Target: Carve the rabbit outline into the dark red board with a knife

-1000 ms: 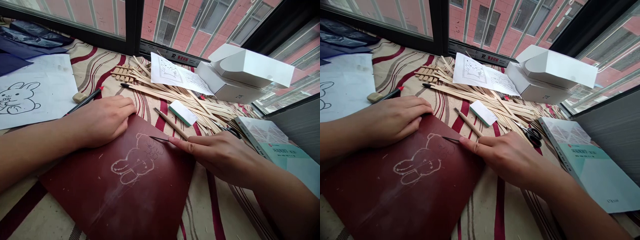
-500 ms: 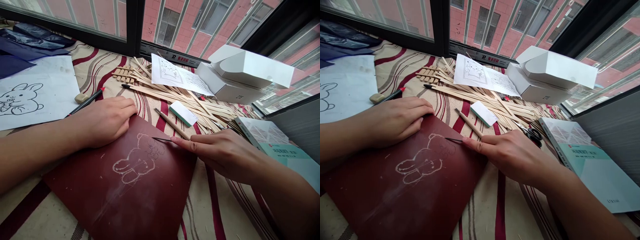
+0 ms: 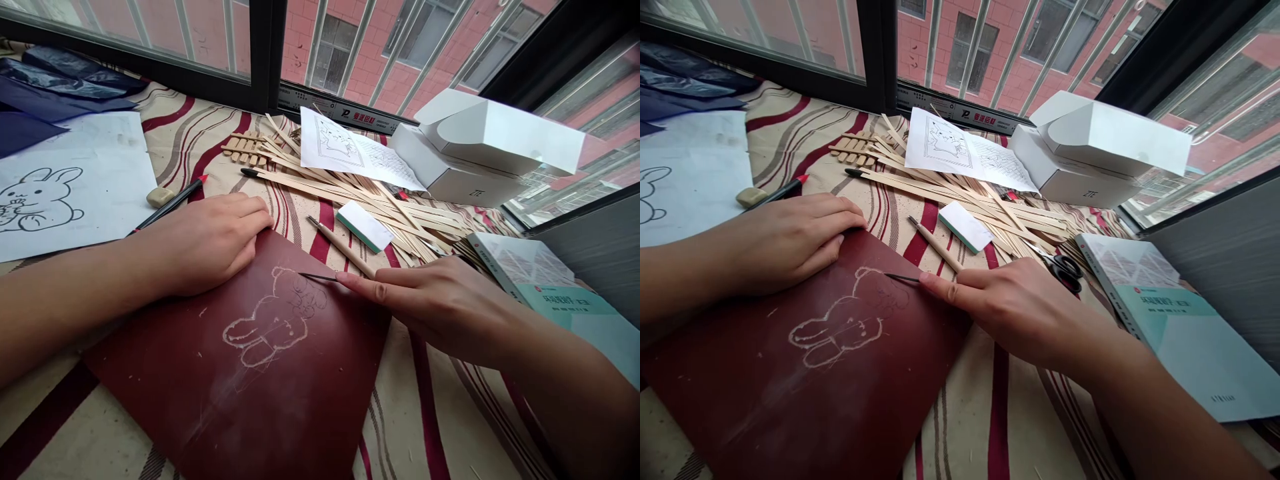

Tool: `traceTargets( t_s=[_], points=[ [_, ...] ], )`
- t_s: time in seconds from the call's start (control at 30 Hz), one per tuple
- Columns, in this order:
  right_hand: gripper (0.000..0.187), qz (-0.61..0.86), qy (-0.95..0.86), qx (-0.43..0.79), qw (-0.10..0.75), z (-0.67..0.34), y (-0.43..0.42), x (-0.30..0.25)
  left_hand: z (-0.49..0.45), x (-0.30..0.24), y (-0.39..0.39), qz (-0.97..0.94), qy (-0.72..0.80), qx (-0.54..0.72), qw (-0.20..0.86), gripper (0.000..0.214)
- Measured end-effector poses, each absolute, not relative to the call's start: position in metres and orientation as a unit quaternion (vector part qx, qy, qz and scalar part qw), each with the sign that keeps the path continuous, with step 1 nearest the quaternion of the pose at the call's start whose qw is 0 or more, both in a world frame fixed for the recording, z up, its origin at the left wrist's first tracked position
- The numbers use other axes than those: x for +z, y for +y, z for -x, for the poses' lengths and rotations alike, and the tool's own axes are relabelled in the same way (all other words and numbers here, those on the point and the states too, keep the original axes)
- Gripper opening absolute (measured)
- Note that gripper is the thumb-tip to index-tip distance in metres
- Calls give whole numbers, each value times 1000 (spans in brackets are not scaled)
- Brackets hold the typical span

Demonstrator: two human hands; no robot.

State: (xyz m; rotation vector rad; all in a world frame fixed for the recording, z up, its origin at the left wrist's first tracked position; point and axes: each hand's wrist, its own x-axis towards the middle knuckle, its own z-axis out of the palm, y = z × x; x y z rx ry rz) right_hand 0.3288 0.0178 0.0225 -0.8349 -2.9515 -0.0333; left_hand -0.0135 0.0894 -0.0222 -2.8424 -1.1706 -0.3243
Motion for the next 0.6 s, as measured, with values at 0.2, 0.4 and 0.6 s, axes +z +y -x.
traceTargets(
  t_s=[0.2, 0.4, 0.6],
  points=[
    [60, 280, -959, -30, 37, -327, 14, 20, 14, -23, 89, 920, -378, -104, 24, 44],
    [61, 283, -958, -16, 36, -328, 12, 18, 14, -22, 89, 920, -377, -107, 24, 45],
    [59, 292, -956, -24, 25, -322, 13, 22, 14, -20, 89, 920, -378, -103, 20, 45]
  ],
)
